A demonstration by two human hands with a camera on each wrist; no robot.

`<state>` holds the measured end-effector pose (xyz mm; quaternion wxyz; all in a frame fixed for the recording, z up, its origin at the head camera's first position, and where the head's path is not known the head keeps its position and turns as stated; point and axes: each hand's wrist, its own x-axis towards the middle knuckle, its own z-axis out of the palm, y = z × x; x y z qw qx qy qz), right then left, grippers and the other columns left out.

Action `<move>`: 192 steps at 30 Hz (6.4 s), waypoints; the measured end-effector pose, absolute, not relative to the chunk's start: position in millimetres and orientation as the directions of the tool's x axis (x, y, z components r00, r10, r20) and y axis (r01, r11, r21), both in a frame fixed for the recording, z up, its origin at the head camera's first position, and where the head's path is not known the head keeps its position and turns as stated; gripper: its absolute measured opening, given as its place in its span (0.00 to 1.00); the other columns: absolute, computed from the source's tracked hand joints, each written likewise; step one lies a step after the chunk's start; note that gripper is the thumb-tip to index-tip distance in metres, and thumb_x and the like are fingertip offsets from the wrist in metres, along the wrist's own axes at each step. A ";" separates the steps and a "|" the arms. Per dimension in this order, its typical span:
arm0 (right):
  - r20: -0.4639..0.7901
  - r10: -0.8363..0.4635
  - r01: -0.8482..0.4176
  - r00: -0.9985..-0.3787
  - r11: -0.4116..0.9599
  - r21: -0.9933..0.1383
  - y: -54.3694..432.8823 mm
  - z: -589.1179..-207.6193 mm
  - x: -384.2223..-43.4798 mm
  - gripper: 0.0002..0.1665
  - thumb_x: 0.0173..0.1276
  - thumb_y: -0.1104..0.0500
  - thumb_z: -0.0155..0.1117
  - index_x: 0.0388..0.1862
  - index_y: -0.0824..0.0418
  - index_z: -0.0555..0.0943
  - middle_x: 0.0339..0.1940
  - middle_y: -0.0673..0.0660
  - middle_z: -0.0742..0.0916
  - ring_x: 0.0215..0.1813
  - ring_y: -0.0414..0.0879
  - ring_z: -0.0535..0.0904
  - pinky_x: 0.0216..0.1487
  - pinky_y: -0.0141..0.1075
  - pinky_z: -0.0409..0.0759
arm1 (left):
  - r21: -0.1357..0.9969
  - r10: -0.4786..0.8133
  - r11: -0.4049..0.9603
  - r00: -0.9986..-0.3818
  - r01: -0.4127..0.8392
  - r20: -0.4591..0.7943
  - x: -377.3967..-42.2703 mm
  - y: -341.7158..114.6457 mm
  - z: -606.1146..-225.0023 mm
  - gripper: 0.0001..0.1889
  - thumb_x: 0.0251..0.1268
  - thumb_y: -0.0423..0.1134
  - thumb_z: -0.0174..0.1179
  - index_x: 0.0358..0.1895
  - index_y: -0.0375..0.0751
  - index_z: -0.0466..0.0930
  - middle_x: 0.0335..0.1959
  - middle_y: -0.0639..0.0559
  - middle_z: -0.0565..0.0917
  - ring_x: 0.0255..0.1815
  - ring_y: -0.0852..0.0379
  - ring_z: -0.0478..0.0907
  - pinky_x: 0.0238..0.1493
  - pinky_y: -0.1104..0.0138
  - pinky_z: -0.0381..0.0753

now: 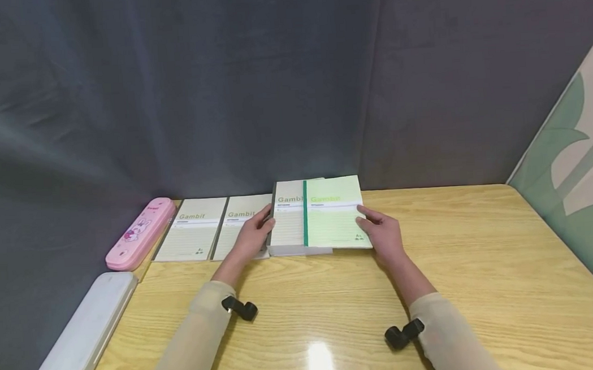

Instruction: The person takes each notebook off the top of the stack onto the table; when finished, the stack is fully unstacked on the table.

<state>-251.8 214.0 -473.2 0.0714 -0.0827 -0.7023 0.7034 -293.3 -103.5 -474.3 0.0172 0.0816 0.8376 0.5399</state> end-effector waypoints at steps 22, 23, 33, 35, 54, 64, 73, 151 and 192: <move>-0.066 0.196 0.063 -0.978 -0.020 -0.998 277.3 -472.6 -240.8 0.33 0.72 0.61 0.68 0.72 0.69 0.70 0.75 0.57 0.73 0.78 0.44 0.58 0.60 0.19 0.70 | 0.918 0.166 0.377 -0.984 0.122 0.063 -291.5 -100.4 -477.5 0.28 0.80 0.46 0.53 0.79 0.50 0.62 0.74 0.43 0.70 0.72 0.45 0.69 0.73 0.56 0.65; -0.064 0.196 0.067 -0.979 0.009 -0.998 279.1 -472.8 -240.5 0.33 0.72 0.60 0.68 0.72 0.70 0.69 0.76 0.59 0.71 0.79 0.46 0.58 0.61 0.20 0.70 | 0.919 0.166 0.377 -0.984 0.120 0.060 -291.6 -100.3 -477.9 0.28 0.80 0.46 0.53 0.79 0.50 0.63 0.74 0.43 0.70 0.72 0.46 0.69 0.73 0.56 0.65; -0.012 0.195 0.079 -0.981 0.338 -0.938 277.0 -476.4 -240.8 0.29 0.77 0.54 0.62 0.72 0.66 0.73 0.75 0.64 0.72 0.77 0.52 0.62 0.69 0.34 0.70 | 0.913 0.165 0.387 -0.984 0.125 0.065 -291.9 -100.6 -478.4 0.28 0.80 0.46 0.54 0.79 0.48 0.63 0.73 0.42 0.70 0.71 0.45 0.69 0.73 0.56 0.65; 0.024 0.195 0.065 -0.981 0.434 -0.898 274.4 -475.2 -240.7 0.28 0.78 0.53 0.61 0.72 0.64 0.74 0.74 0.64 0.73 0.75 0.54 0.65 0.71 0.42 0.70 | 0.913 0.163 0.386 -0.984 0.128 0.068 -293.0 -100.8 -478.7 0.28 0.80 0.46 0.54 0.79 0.49 0.63 0.73 0.43 0.70 0.71 0.45 0.69 0.73 0.56 0.65; 0.334 0.123 -0.139 -0.934 0.738 -0.660 256.4 -469.5 -250.2 0.13 0.70 0.67 0.66 0.49 0.73 0.86 0.65 0.75 0.77 0.68 0.74 0.68 0.68 0.65 0.63 | 0.924 0.135 0.366 -0.989 0.108 0.062 -295.6 -105.9 -473.4 0.29 0.79 0.47 0.55 0.78 0.49 0.63 0.72 0.43 0.72 0.70 0.46 0.71 0.72 0.57 0.67; 0.490 0.238 -0.229 -0.839 0.662 -0.713 224.0 -466.5 -263.8 0.12 0.70 0.67 0.64 0.50 0.67 0.86 0.55 0.65 0.85 0.55 0.60 0.80 0.48 0.47 0.79 | 0.926 0.126 0.361 -0.990 0.110 0.068 -296.5 -108.5 -473.9 0.29 0.79 0.47 0.55 0.78 0.50 0.64 0.71 0.43 0.73 0.70 0.47 0.71 0.71 0.57 0.68; 0.285 0.194 -0.162 -0.939 0.482 -0.861 187.0 -467.3 -270.1 0.14 0.76 0.60 0.61 0.55 0.65 0.85 0.54 0.62 0.86 0.47 0.49 0.83 0.38 0.22 0.80 | 0.928 0.115 0.356 -0.991 0.108 0.072 -295.0 -105.4 -477.1 0.28 0.79 0.45 0.55 0.78 0.49 0.65 0.71 0.43 0.73 0.69 0.47 0.72 0.71 0.57 0.68; -0.028 0.244 0.034 -0.969 0.021 -0.999 233.1 -461.0 -247.0 0.30 0.68 0.54 0.73 0.65 0.64 0.80 0.50 0.39 0.89 0.64 0.37 0.74 0.48 0.18 0.75 | 0.892 0.124 0.439 -0.990 0.109 0.060 -296.3 -99.1 -481.3 0.25 0.81 0.45 0.51 0.77 0.55 0.66 0.75 0.47 0.69 0.76 0.48 0.63 0.76 0.57 0.60; -0.108 0.213 0.142 -0.971 0.148 -0.979 372.8 -476.1 -221.3 0.21 0.66 0.52 0.75 0.58 0.48 0.88 0.37 0.24 0.83 0.41 0.22 0.77 0.37 0.19 0.79 | 0.893 0.167 0.429 -0.983 0.139 0.072 -293.3 -101.3 -482.4 0.25 0.82 0.44 0.51 0.77 0.51 0.65 0.73 0.45 0.70 0.74 0.48 0.66 0.74 0.58 0.63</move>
